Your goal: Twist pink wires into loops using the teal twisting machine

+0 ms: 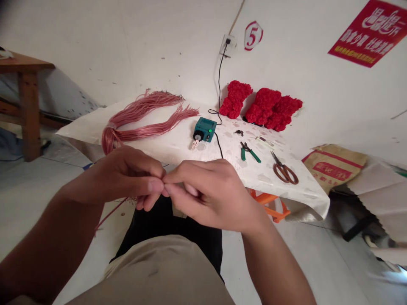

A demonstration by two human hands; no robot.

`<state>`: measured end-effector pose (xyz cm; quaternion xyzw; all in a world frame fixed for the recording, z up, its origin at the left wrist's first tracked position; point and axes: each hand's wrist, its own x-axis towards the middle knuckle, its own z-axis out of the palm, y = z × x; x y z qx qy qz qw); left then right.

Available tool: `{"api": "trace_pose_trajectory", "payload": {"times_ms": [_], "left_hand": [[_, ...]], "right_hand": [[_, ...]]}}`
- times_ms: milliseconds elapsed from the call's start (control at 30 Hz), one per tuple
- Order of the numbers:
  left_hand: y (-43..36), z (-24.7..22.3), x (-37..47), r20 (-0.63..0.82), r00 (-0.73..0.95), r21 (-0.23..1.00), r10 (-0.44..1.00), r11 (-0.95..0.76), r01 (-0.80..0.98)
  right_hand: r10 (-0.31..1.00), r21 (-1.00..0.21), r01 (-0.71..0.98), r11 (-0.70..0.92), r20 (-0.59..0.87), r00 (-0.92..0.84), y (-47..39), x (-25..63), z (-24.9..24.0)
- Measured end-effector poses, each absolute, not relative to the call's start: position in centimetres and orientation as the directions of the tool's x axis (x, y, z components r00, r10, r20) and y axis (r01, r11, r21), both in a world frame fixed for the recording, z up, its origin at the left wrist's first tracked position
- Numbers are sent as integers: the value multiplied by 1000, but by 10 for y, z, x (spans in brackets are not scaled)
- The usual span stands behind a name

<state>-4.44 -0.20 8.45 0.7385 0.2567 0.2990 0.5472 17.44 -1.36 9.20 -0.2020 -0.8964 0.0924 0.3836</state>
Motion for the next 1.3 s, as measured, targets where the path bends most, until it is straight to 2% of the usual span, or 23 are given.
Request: {"api": "trace_pose_trajectory", "payload": {"times_ms": [133,233,333,533,733,867,1067,1300], "left_hand": [[-3,81,-48,162,690,947,705,-309,93],[-4,79,-50,252,695,907,673,-414,72],[-4,77,-52,366,688,830,627,-555,64],[-7,80,-50,512,638,618,575,-763,191],[-15,77,-49,540,651,395,534,-843,365],[-15,73,-47,574,650,305,498,-867,395],[-13,67,-45,496,694,305,522,-853,424],[-2,40,-40,504,680,321,533,-846,425]], "right_hand": [[419,-320,272,908,646,-638,-13,174,92],[428,-320,285,904,651,-627,-13,175,92],[436,-308,309,900,655,-617,-15,175,91],[425,-287,316,904,672,-607,-16,175,88],[519,-417,314,853,611,-597,-15,180,92],[568,-524,299,798,485,-665,-10,178,93],[584,-596,270,756,427,-691,-4,173,73],[597,-676,149,721,499,-628,12,176,37]]}}
